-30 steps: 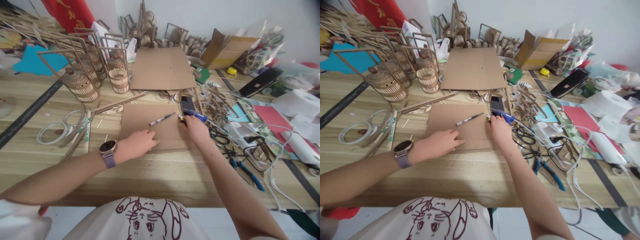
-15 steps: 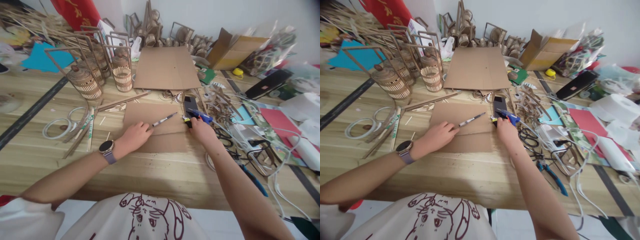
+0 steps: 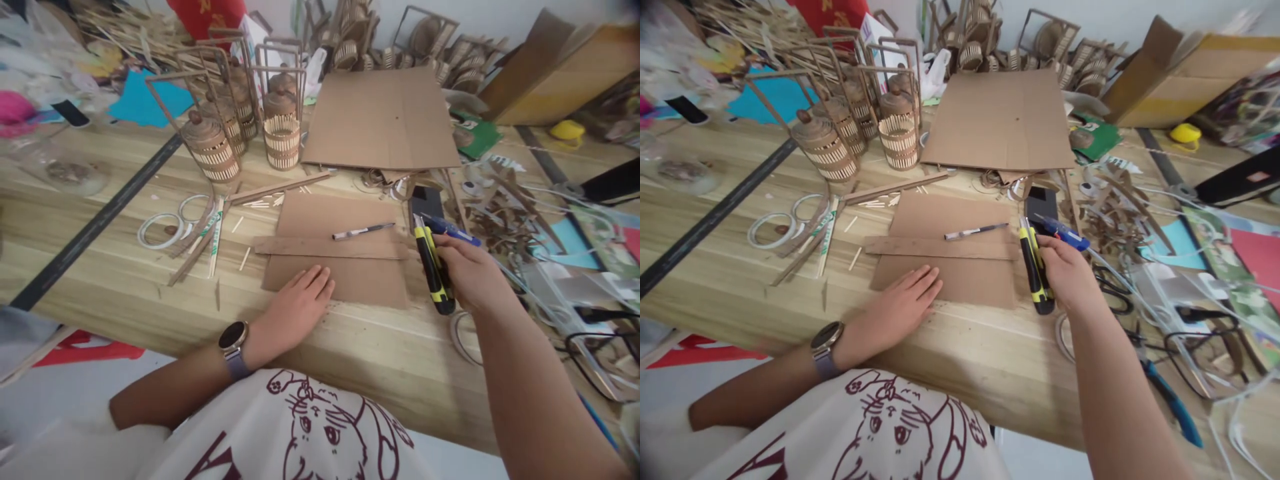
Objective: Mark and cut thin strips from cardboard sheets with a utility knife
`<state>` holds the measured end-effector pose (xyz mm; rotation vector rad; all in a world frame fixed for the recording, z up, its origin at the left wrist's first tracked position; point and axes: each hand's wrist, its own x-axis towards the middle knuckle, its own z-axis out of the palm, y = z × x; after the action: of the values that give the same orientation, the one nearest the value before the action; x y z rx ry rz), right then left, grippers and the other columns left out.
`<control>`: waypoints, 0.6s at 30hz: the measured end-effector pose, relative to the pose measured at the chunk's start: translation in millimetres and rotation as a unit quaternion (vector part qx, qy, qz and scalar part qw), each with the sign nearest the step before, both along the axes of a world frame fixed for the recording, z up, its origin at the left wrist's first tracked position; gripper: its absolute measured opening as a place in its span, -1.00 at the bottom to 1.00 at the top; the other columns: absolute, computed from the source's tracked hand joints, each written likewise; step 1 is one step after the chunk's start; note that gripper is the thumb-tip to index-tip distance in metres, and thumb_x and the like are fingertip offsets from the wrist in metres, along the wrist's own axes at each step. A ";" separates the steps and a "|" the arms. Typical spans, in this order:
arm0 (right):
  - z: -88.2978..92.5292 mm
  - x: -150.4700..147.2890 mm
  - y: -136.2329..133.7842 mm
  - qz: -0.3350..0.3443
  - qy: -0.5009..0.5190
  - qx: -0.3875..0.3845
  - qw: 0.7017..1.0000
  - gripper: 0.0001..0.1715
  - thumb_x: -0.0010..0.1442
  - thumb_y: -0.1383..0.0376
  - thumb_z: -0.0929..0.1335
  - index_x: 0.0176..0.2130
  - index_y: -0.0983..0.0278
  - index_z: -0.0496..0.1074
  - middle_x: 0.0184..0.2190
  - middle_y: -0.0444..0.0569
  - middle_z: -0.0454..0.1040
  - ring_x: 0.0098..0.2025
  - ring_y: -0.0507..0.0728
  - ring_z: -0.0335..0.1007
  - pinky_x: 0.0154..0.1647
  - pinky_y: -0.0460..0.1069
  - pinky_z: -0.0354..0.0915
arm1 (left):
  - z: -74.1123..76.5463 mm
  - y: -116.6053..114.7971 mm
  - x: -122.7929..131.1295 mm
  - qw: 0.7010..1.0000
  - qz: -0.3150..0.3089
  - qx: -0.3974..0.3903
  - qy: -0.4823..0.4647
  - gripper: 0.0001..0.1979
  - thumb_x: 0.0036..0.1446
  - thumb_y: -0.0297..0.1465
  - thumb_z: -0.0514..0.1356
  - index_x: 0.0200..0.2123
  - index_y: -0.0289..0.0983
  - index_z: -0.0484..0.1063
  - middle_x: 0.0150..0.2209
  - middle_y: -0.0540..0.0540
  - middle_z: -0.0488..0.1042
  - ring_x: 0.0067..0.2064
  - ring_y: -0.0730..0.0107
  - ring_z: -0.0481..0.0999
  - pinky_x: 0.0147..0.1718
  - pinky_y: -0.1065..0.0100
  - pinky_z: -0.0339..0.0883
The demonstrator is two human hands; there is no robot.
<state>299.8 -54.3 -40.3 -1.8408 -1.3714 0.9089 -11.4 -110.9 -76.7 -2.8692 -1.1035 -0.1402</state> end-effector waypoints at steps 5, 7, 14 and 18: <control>2.7 -24.3 -29.5 -0.031 0.197 -0.117 0.973 -0.74 0.03 0.09 0.45 -0.32 0.20 0.50 -0.44 -0.08 0.56 -0.49 0.06 0.44 -0.49 -0.05 0.44 | -12.2 -5.2 -4.8 1.000 -0.006 0.003 0.003 -0.62 0.42 -0.50 0.00 0.23 -0.41 0.36 0.29 -0.32 0.36 0.31 0.05 0.36 0.21 0.11 0.30; 3.8 -35.8 -43.2 -0.072 0.281 -0.167 0.942 -0.76 0.00 0.15 0.49 -0.34 0.22 0.50 -0.46 -0.09 0.56 -0.52 0.02 0.43 -0.53 -0.10 0.43 | -11.6 -7.2 -10.6 1.000 -0.016 -0.001 -0.009 -0.61 0.41 -0.54 -0.01 0.22 -0.40 0.37 0.28 -0.31 0.37 0.31 0.07 0.36 0.21 0.12 0.29; 4.0 -50.6 -73.3 -0.052 0.342 -0.220 0.912 -0.59 0.04 0.05 0.51 -0.26 0.22 0.37 -0.34 -0.08 0.61 -0.58 -0.02 0.39 -0.66 -0.13 0.34 | -15.3 2.6 -33.1 0.997 -0.055 -0.039 -0.045 -0.58 0.41 -0.56 -0.04 0.23 -0.24 0.36 0.33 -0.13 0.32 0.37 0.22 0.25 0.32 0.12 0.14; -4.5 -34.9 -76.1 -0.022 0.217 -0.188 0.958 -0.49 0.08 -0.08 0.47 -0.18 0.20 0.33 -0.39 -0.12 0.58 -0.53 0.02 0.45 -0.56 -0.08 0.40 | -16.5 6.6 -39.5 0.995 -0.064 -0.031 -0.068 -0.58 0.41 -0.57 -0.04 0.21 -0.22 0.39 0.32 -0.14 0.33 0.36 0.18 0.26 0.31 0.02 0.16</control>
<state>265.0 -130.4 -44.8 -1.7808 -0.9255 1.5277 -50.9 -104.3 -93.2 -3.0249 -0.9606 -0.3185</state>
